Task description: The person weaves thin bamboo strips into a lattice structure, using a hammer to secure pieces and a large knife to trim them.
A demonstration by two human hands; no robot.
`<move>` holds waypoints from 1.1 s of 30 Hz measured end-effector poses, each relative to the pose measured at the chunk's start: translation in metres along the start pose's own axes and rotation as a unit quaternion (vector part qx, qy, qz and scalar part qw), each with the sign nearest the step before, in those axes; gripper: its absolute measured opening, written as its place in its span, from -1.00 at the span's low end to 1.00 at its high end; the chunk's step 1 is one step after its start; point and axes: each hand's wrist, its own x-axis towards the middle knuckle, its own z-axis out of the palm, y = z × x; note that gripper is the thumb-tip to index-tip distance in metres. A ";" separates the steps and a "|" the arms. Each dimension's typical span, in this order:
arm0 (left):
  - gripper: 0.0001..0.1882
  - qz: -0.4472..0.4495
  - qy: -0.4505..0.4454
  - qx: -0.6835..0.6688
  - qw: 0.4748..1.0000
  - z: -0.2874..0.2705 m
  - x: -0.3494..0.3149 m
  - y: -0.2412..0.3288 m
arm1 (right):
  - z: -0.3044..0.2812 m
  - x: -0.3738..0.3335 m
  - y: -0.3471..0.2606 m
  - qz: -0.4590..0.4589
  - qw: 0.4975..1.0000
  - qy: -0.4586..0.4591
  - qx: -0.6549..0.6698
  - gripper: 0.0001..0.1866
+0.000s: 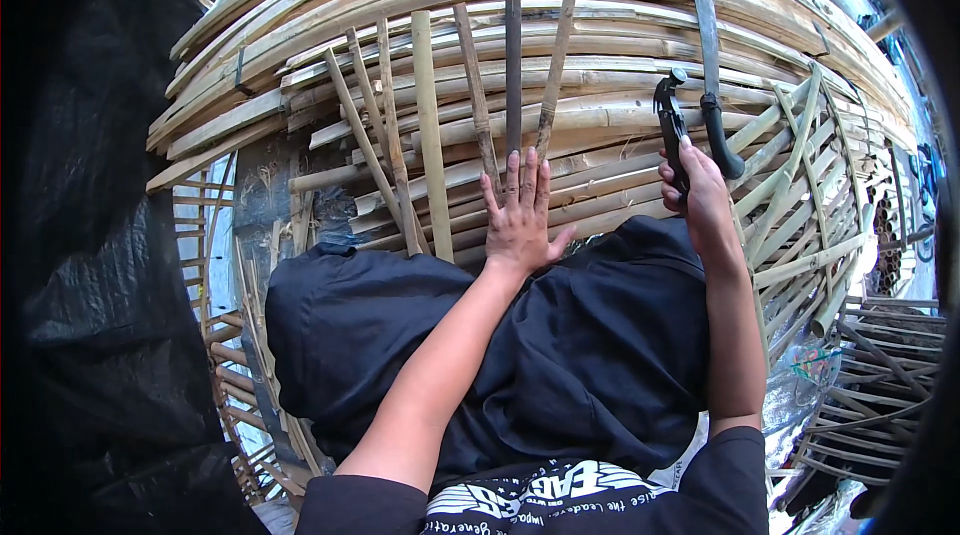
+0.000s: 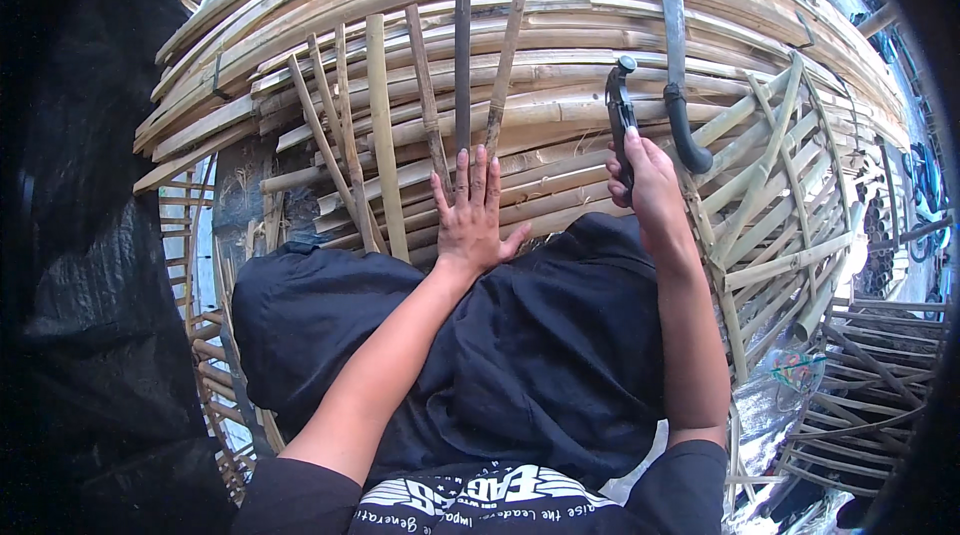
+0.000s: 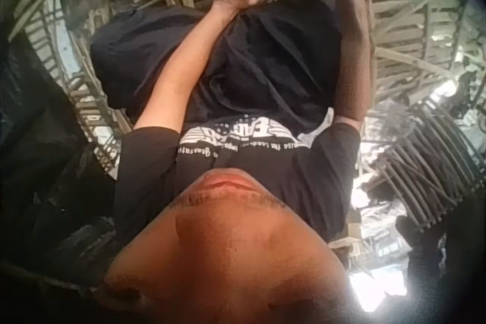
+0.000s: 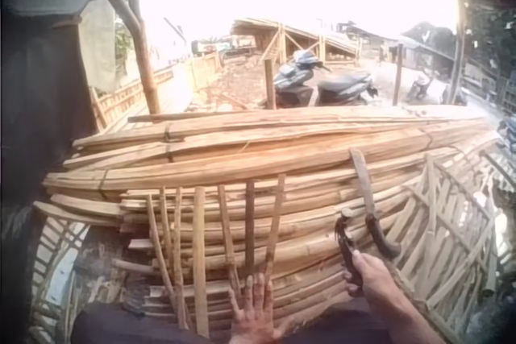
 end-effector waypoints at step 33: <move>0.15 0.004 0.002 0.000 1.000 0.001 0.000 0.000 | -0.002 0.002 0.002 0.004 1.000 -0.007 -0.021 -0.61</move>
